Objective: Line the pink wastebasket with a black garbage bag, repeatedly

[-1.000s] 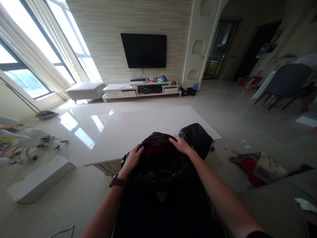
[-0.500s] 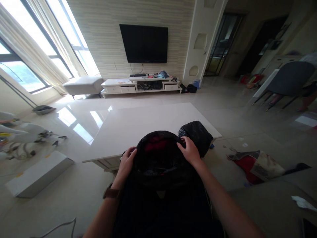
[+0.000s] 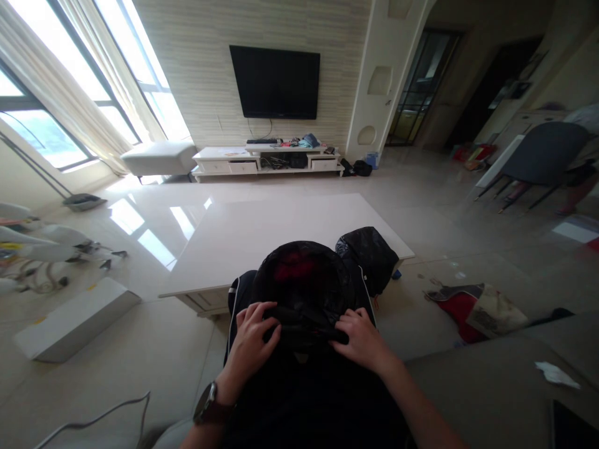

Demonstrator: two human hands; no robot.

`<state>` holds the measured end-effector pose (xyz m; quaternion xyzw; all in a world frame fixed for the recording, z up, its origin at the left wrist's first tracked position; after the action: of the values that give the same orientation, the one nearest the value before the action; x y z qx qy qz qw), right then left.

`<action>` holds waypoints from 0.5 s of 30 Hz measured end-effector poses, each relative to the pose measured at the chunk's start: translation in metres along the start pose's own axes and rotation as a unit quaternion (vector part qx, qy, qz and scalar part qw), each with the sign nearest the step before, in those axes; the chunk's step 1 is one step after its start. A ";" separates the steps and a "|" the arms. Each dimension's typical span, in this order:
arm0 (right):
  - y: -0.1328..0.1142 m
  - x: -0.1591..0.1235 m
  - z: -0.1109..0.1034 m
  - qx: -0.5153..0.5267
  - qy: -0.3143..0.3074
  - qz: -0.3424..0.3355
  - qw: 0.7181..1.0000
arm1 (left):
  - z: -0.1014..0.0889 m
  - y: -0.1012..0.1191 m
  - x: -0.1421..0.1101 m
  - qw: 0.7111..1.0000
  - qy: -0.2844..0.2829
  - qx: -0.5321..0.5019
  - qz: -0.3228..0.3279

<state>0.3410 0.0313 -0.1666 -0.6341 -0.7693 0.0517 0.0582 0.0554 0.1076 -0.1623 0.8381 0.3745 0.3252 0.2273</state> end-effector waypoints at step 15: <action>-0.011 -0.001 0.014 0.016 -0.013 0.123 0.992 | 0.042 -0.023 -0.040 0.854 0.085 -0.345 -0.380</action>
<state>0.3279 0.0286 -0.1791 -0.7218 -0.6856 0.0789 0.0516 0.0542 0.0845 -0.2208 0.4668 0.5455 0.3918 0.5753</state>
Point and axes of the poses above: each hand's wrist, its own x-axis towards the middle knuckle, its own z-axis out of the palm, y = z × x, the point moved 2 cm from there along x, towards the middle knuckle, and after that the axes turned 14 degrees about -x, right-handed, at the moved point
